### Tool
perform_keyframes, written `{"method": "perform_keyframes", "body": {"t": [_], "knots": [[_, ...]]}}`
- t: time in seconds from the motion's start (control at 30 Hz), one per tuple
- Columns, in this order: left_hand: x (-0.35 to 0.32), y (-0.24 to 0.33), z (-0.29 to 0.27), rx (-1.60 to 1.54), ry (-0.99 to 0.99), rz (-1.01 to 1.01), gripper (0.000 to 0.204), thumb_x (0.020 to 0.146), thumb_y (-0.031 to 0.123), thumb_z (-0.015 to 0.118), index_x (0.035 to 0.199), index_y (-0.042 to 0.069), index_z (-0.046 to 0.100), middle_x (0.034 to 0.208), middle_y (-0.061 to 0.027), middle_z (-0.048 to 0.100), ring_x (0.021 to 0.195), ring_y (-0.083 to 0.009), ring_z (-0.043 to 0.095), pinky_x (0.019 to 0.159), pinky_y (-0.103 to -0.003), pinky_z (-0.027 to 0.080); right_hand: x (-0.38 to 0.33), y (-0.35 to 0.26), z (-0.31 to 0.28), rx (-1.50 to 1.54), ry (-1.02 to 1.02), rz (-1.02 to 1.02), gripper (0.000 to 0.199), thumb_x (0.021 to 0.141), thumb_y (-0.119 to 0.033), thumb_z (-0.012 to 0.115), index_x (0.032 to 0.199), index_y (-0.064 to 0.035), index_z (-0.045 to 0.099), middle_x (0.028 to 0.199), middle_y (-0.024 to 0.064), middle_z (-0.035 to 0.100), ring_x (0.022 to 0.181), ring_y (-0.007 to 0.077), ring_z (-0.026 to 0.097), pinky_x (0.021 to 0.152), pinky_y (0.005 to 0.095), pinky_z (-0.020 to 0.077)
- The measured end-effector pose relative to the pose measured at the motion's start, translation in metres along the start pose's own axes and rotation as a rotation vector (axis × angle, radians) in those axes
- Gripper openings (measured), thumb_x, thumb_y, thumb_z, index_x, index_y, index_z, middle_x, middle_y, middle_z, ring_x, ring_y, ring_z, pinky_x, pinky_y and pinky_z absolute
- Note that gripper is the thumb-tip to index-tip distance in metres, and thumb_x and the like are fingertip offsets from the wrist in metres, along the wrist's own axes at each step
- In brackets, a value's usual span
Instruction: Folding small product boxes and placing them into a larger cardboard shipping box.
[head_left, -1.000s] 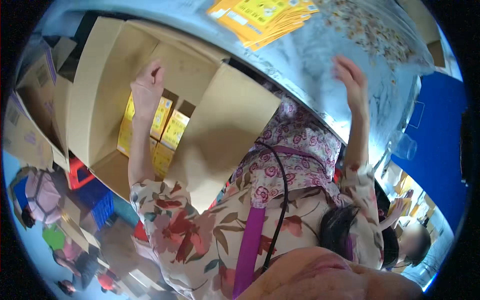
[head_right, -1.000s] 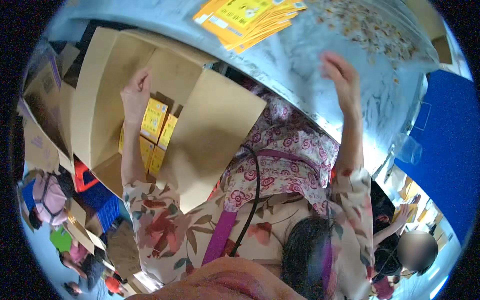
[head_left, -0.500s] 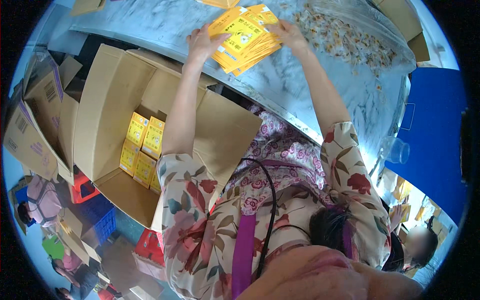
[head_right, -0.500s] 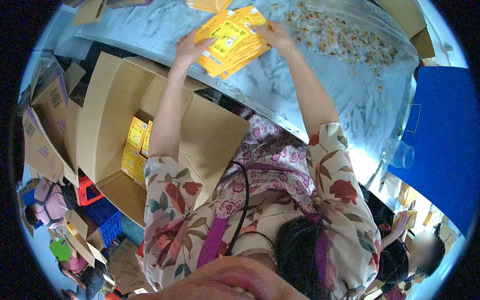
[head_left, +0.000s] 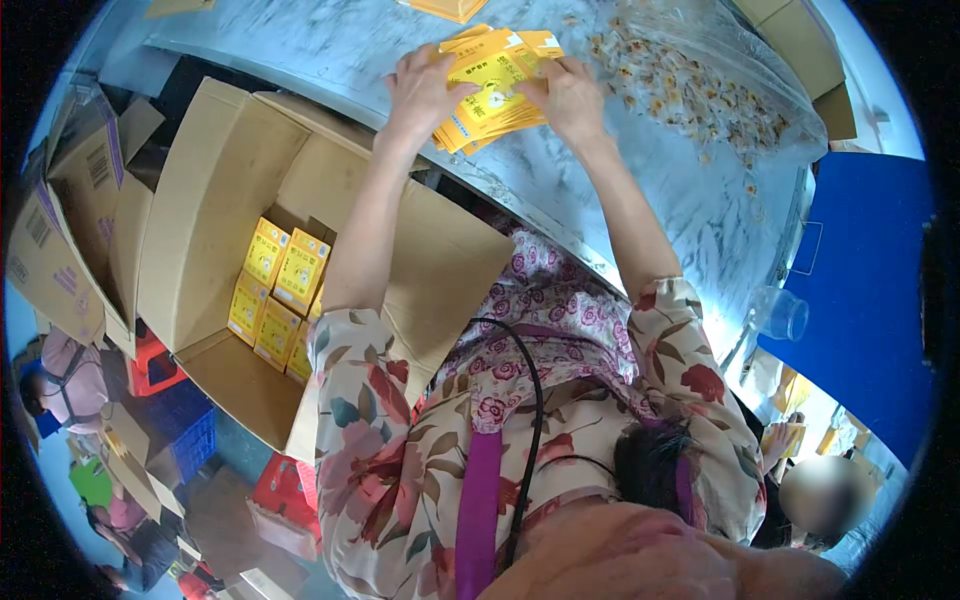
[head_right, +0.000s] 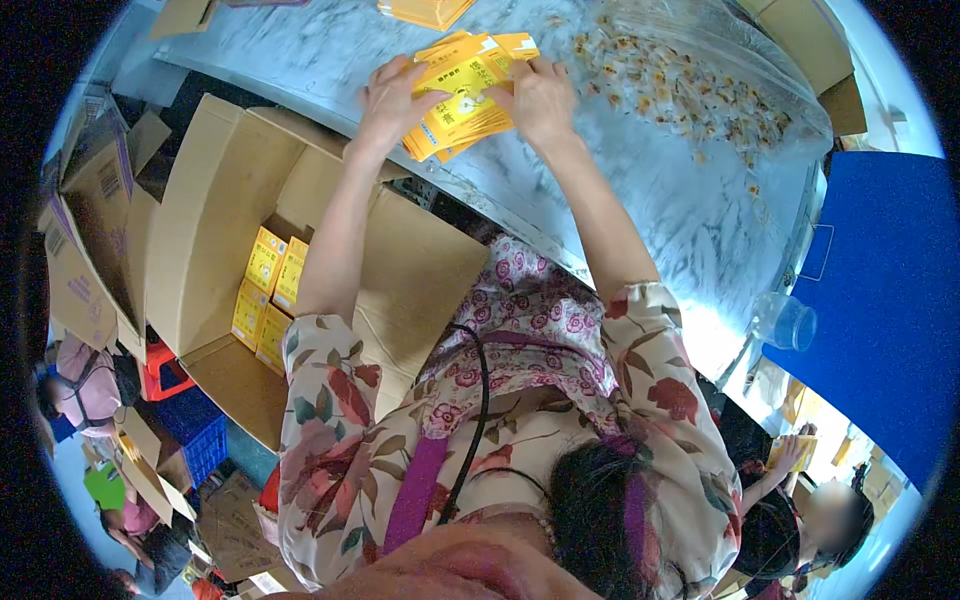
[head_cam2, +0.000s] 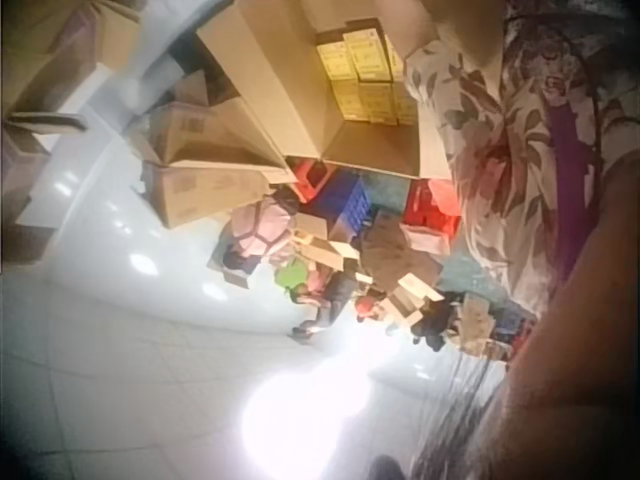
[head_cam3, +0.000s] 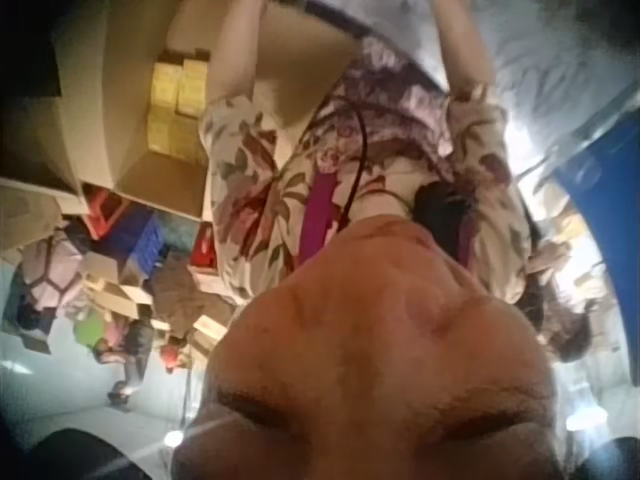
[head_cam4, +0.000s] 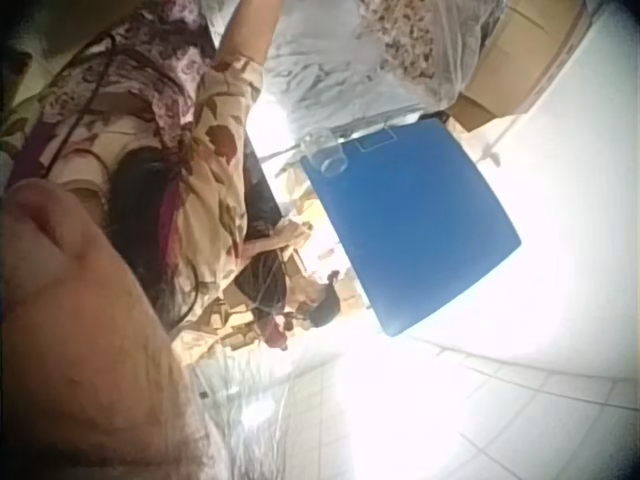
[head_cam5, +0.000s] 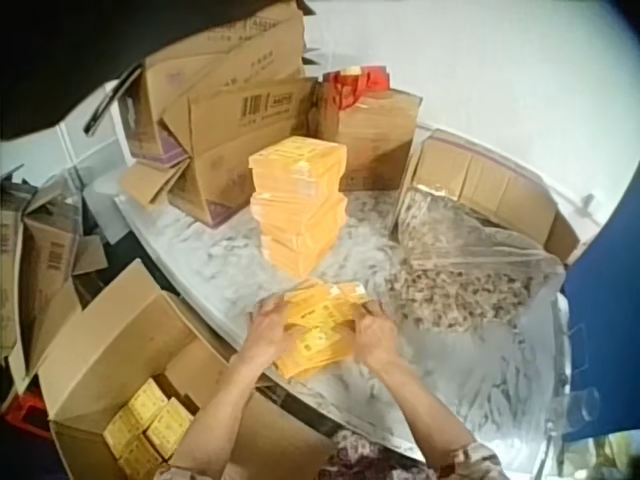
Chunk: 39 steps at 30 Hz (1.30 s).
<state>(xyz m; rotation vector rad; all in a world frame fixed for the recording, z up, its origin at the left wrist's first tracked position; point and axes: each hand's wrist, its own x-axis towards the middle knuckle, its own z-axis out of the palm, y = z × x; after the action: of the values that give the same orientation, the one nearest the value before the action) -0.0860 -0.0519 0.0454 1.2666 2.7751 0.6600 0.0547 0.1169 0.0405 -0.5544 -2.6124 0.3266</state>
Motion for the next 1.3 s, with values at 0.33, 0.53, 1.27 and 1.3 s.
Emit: {"method": "perform_keyframes", "body": {"t": [0.33, 0.53, 1.27, 1.3], "knots": [[-0.011, 0.021, 0.014, 0.075, -0.130, -0.066, 0.124, 0.042, 0.074, 0.075, 0.144, 0.014, 0.036, 0.151, -0.0206, 0.025, 0.142, -0.0390, 0.014, 0.108, -0.063, 0.012, 0.024, -0.004, -0.006, 0.347, -0.285, 0.286, 0.043, 0.068, -0.031, 0.077, 0.100, -0.0041, 0.069, 0.097, 0.0193, 0.066, 0.093, 0.0302, 0.065, 0.079, 0.0377, 0.0507], [-0.013, 0.019, 0.018, -0.027, -0.063, -0.020, 0.127, 0.044, 0.069, 0.079, 0.147, 0.015, 0.028, 0.152, -0.0172, 0.024, 0.141, -0.0400, 0.015, 0.107, -0.064, 0.012, 0.014, -0.012, 0.022, 0.131, 0.214, 0.056, 0.040, 0.065, -0.022, 0.080, 0.099, -0.0051, 0.068, 0.094, 0.0160, 0.067, 0.089, 0.0321, 0.064, 0.080, 0.0390, 0.0502], [-0.051, 0.113, -0.004, -0.303, 0.267, 0.458, 0.069, 0.062, 0.042, 0.081, 0.122, 0.015, 0.062, 0.094, -0.0078, 0.058, 0.094, -0.0273, 0.055, 0.086, -0.041, 0.040, -0.110, -0.005, -0.122, 1.020, -0.236, 0.405, 0.025, 0.086, -0.003, 0.058, 0.110, 0.0038, 0.060, 0.100, 0.0070, 0.067, 0.093, 0.0119, 0.060, 0.084, 0.0254, 0.0469], [-0.053, 0.118, 0.001, -0.367, 0.206, 0.438, 0.069, 0.063, 0.043, 0.081, 0.123, 0.015, 0.062, 0.092, -0.0072, 0.058, 0.095, -0.0267, 0.054, 0.087, -0.042, 0.039, -0.119, -0.004, -0.128, 1.145, -0.256, 0.458, 0.027, 0.086, -0.002, 0.058, 0.112, 0.0047, 0.058, 0.100, 0.0082, 0.067, 0.093, 0.0125, 0.060, 0.084, 0.0257, 0.0473]]}}
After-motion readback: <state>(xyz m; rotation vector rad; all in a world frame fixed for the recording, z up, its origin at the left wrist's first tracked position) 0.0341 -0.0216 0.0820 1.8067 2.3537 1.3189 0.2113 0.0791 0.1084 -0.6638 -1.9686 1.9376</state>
